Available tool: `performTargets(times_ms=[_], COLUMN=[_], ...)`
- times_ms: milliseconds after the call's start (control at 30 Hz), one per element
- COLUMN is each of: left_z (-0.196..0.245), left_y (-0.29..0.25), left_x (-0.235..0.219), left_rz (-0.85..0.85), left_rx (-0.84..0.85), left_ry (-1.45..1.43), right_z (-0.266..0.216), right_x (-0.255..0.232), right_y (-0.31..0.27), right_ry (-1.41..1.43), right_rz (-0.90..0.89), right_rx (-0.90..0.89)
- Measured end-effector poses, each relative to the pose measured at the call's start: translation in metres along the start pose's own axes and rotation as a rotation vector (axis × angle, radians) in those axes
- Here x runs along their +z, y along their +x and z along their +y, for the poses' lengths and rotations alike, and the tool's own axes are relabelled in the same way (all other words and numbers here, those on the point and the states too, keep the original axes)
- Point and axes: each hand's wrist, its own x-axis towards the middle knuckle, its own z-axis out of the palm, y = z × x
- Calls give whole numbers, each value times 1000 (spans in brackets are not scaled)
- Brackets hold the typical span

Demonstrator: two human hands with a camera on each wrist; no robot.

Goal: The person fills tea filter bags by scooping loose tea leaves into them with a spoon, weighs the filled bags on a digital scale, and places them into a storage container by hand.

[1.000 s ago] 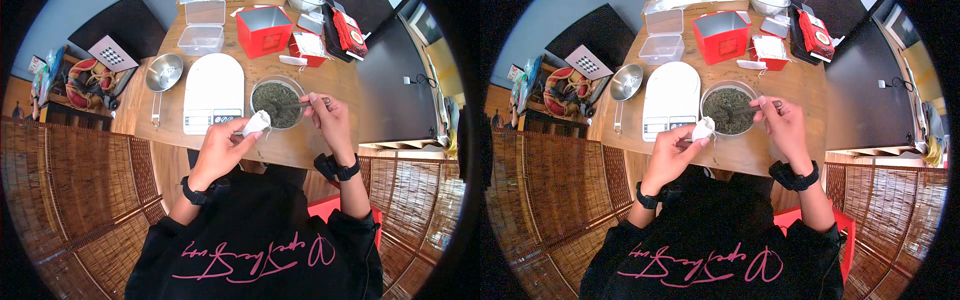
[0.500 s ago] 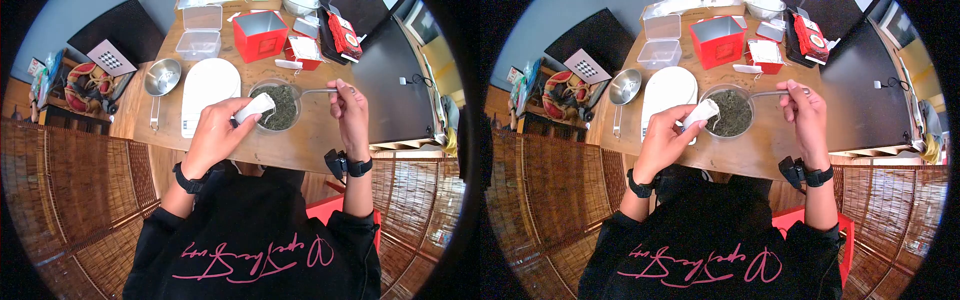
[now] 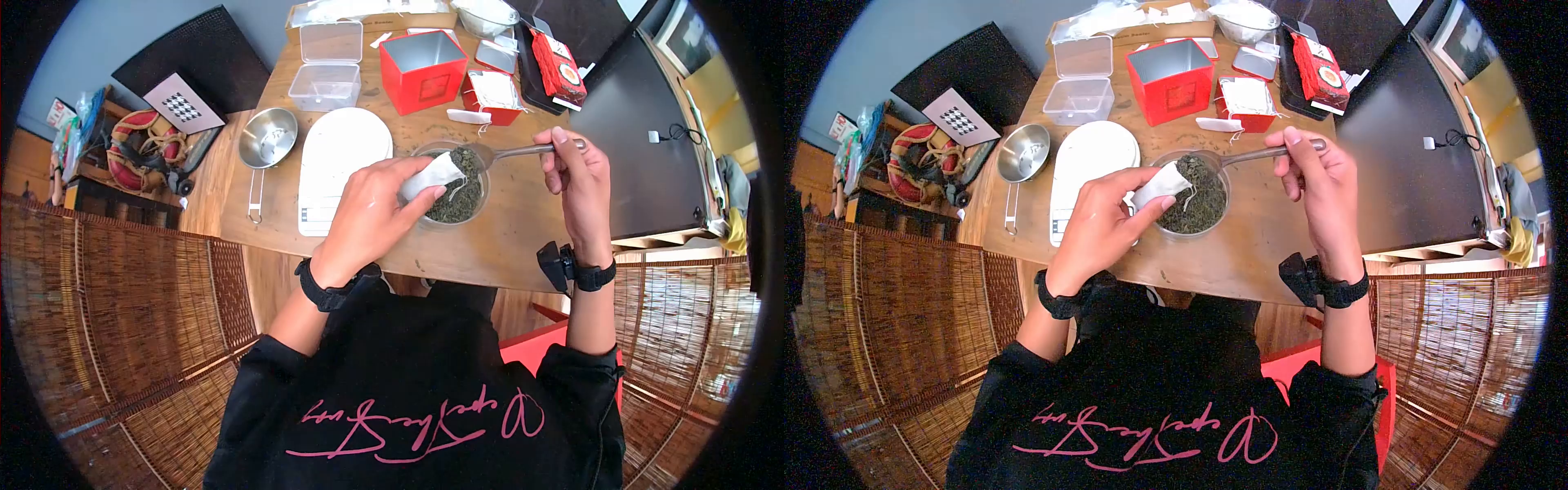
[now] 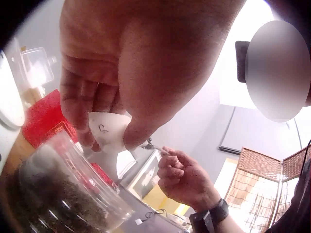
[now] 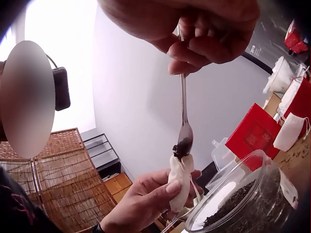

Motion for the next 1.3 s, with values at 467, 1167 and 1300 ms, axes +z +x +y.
performTargets(times_ms=[467,1167,1300], left_z=[10,-7,-3], left_y=[14,6,5], left_x=[7,23,20], left_rz=[-87,-35,-50], left_rx=[-2,7,-46], left_ry=[-69,-179,-179], right_z=[-30,-47,-44], right_x=[8,23,29], right_y=[5,-1,-3], right_ry=[-216,-319,-345], right_rz=[-55,-143,-149], right_rx=[-203,-253,-240])
